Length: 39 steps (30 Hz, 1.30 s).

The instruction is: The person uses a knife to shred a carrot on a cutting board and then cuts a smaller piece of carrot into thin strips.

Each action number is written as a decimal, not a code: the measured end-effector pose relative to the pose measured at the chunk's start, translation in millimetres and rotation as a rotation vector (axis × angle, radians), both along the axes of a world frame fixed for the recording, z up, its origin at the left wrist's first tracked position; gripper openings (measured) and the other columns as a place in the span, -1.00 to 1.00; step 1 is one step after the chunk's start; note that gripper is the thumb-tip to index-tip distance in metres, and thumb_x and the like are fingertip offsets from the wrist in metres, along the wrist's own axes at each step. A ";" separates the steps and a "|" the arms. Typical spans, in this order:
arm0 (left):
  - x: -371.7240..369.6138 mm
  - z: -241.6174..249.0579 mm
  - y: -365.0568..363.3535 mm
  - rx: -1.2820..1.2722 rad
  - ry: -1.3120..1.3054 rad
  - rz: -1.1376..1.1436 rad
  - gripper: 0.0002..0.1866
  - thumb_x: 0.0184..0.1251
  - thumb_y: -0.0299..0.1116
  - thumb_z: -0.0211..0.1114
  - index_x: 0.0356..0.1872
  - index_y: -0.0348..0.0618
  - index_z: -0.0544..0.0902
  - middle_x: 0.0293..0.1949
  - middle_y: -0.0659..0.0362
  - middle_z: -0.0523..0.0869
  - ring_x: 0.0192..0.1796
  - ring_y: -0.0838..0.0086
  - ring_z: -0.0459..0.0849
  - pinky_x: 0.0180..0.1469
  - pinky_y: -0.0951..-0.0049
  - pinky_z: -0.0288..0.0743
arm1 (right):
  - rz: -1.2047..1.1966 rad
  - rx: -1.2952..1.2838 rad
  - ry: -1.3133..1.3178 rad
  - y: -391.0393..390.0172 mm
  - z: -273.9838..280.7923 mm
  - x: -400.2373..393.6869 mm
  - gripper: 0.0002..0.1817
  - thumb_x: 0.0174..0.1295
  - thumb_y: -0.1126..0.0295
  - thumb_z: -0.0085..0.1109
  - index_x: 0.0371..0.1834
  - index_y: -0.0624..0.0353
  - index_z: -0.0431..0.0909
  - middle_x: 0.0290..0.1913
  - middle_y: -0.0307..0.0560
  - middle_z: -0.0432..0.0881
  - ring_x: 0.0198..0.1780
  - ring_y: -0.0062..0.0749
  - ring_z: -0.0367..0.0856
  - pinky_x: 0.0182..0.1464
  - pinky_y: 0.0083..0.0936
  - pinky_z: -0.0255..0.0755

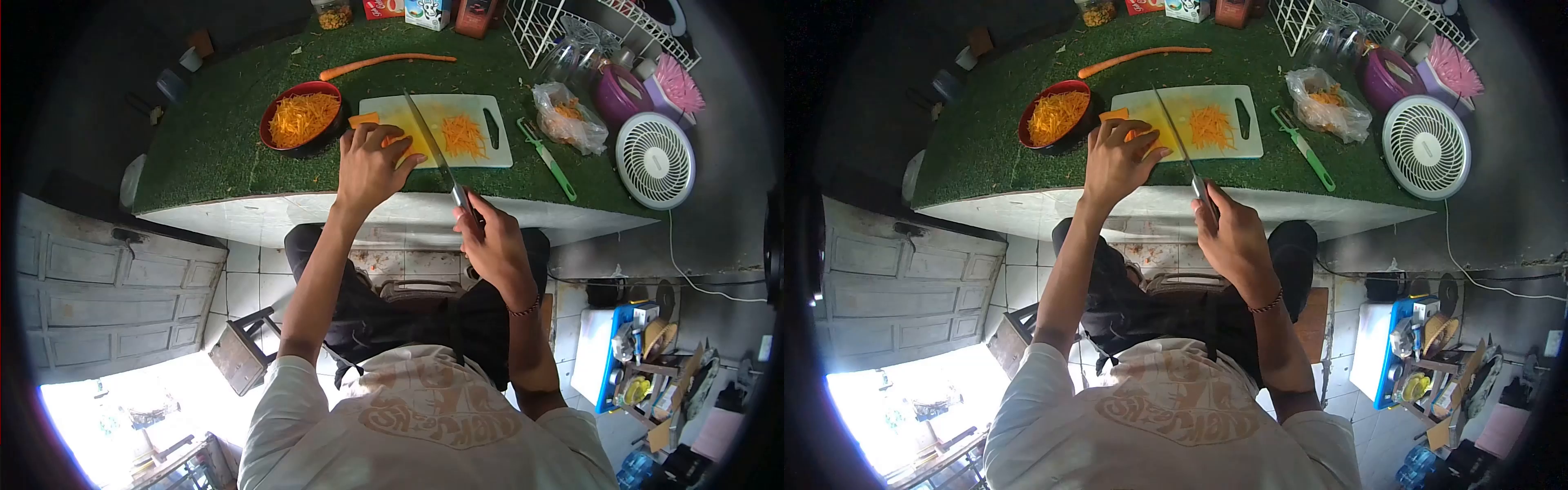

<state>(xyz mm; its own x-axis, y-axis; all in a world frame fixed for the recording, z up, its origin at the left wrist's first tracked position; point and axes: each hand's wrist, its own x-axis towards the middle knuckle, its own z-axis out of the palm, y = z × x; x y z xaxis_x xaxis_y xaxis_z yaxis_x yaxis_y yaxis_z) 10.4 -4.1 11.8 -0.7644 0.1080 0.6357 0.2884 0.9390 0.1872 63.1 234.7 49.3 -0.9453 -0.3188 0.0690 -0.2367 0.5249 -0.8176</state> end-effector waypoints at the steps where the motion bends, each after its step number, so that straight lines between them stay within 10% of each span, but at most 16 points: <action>1: 1.2 -0.2 2.0 0.000 0.012 0.000 -0.73 0.30 -0.08 0.54 -0.12 0.03 0.90 0.01 0.29 0.81 0.18 0.26 0.66 0.29 0.07 0.43 | -0.007 -0.010 -0.046 -1.1 5.6 -0.1 -0.67 0.52 0.32 0.22 0.24 0.23 0.60 -0.34 0.22 0.72 -0.30 0.15 0.76 -0.25 -0.13 0.58; 39: 13.3 -5.1 2.2 0.023 0.000 -0.150 -0.62 0.20 -0.17 0.56 0.06 0.07 0.86 0.18 0.43 0.80 0.21 0.37 0.64 0.42 -0.13 0.19 | -0.011 0.250 0.082 -28.4 28.9 10.4 -0.67 0.57 0.36 0.10 0.19 0.42 0.55 -0.43 0.30 0.68 -0.35 0.23 0.72 -0.31 -0.04 0.55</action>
